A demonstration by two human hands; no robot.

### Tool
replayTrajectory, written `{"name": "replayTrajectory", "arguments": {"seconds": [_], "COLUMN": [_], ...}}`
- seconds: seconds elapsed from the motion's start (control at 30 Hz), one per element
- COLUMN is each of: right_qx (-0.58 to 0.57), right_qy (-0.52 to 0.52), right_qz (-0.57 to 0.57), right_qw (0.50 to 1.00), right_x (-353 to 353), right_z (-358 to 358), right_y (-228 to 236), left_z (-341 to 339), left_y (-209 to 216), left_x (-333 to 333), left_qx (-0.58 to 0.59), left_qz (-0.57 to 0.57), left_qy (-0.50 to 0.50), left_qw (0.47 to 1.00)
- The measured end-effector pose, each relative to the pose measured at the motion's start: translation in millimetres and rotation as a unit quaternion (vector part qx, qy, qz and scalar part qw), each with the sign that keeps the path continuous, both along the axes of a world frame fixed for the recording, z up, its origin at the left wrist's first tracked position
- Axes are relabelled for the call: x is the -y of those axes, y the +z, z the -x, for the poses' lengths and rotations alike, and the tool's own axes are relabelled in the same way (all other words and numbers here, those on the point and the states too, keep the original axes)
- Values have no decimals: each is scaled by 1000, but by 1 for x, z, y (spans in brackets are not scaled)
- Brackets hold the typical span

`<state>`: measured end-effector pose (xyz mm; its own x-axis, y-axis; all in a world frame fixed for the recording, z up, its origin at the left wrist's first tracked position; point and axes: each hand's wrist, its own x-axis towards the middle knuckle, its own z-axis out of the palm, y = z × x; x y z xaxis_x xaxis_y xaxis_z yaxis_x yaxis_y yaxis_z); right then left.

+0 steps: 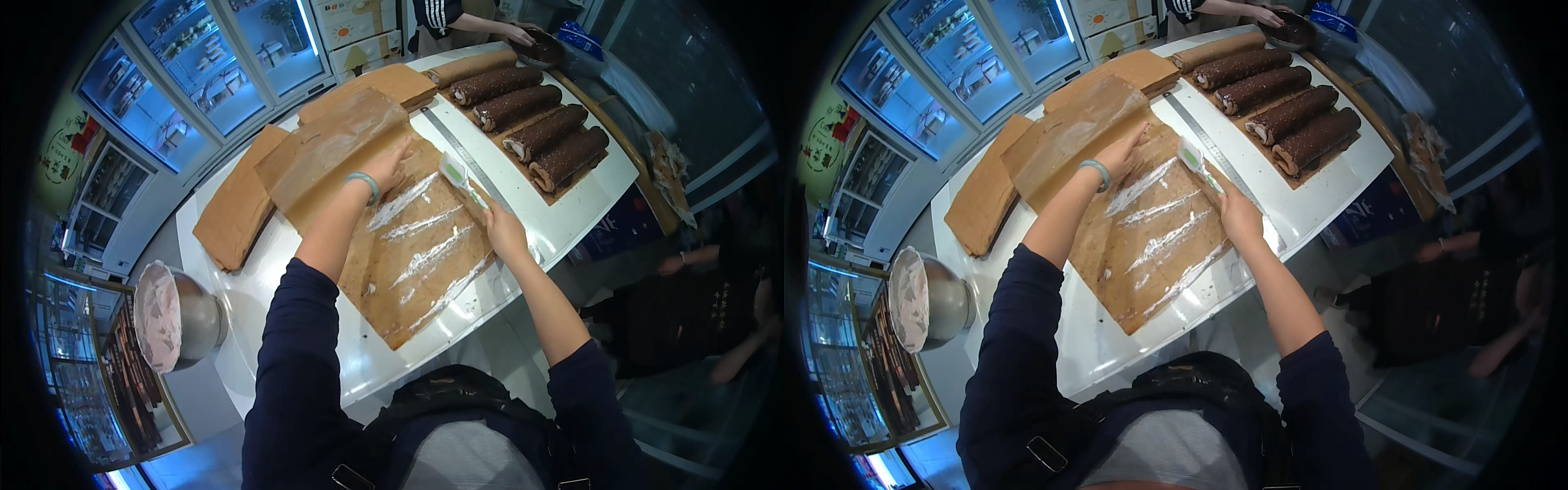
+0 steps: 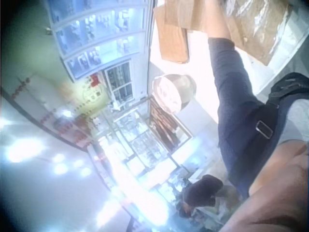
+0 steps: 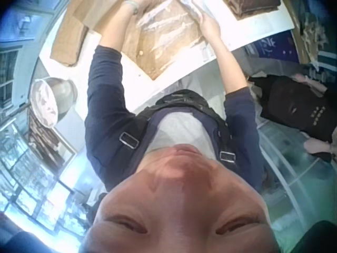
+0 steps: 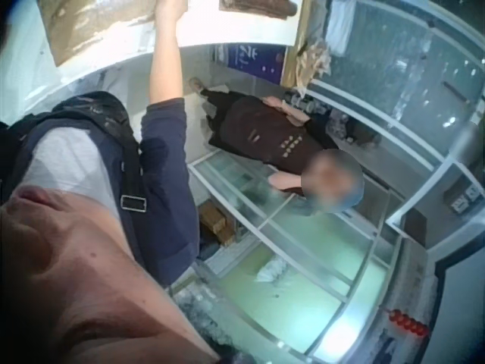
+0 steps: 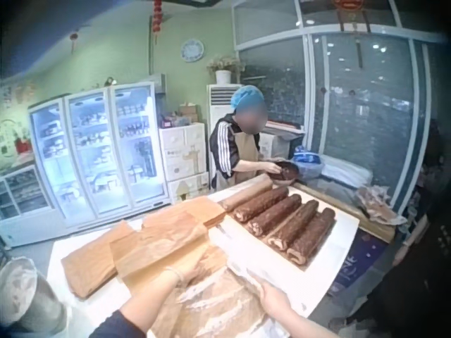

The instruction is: The person spreads white cream onto flat brown sheets using a spatula, then rolls each sheet into a cylindrical roll. The finished rolls are placed on a tray. The process is repeated for multiple sheets.

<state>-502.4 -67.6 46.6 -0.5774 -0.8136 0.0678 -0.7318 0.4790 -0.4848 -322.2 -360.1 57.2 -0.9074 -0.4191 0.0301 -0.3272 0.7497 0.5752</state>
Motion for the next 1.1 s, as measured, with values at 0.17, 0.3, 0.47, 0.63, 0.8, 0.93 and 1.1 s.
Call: {"name": "replayTrajectory", "arguments": {"seconds": [0.17, 0.3, 0.47, 0.63, 0.8, 0.93, 1.1], "right_qx": [-9, -19, 37, 75, 210, 568, 157], "right_qy": [-8, 3, 48, 89, 222, 160, -63], "right_qz": [-73, -65, -57, -77, -105, -112, -16], "right_qw": [997, 998, 997, 990, 946, 800, 985], "right_x": [18, 17, 15, 4, -16, -29, -64], "right_z": [7, 1, -20, -69, -140, -133, -30], "right_y": [-7, -16, -17, -12, 1, 9, 11], "left_z": [81, 96, 97, 101, 99, 98, 98], "left_y": [-23, -37, -46, -47, -41, -38, -46], "left_x": [27, 43, 63, 68, 64, 65, 65], "left_qx": [56, 71, 98, 110, 112, 112, 106], "left_qz": [-46, -182, -254, -232, -223, -199, -186], "left_qy": [-51, -55, -74, -107, -116, -140, -130], "left_qw": [996, 979, 959, 961, 961, 963, 968]}}
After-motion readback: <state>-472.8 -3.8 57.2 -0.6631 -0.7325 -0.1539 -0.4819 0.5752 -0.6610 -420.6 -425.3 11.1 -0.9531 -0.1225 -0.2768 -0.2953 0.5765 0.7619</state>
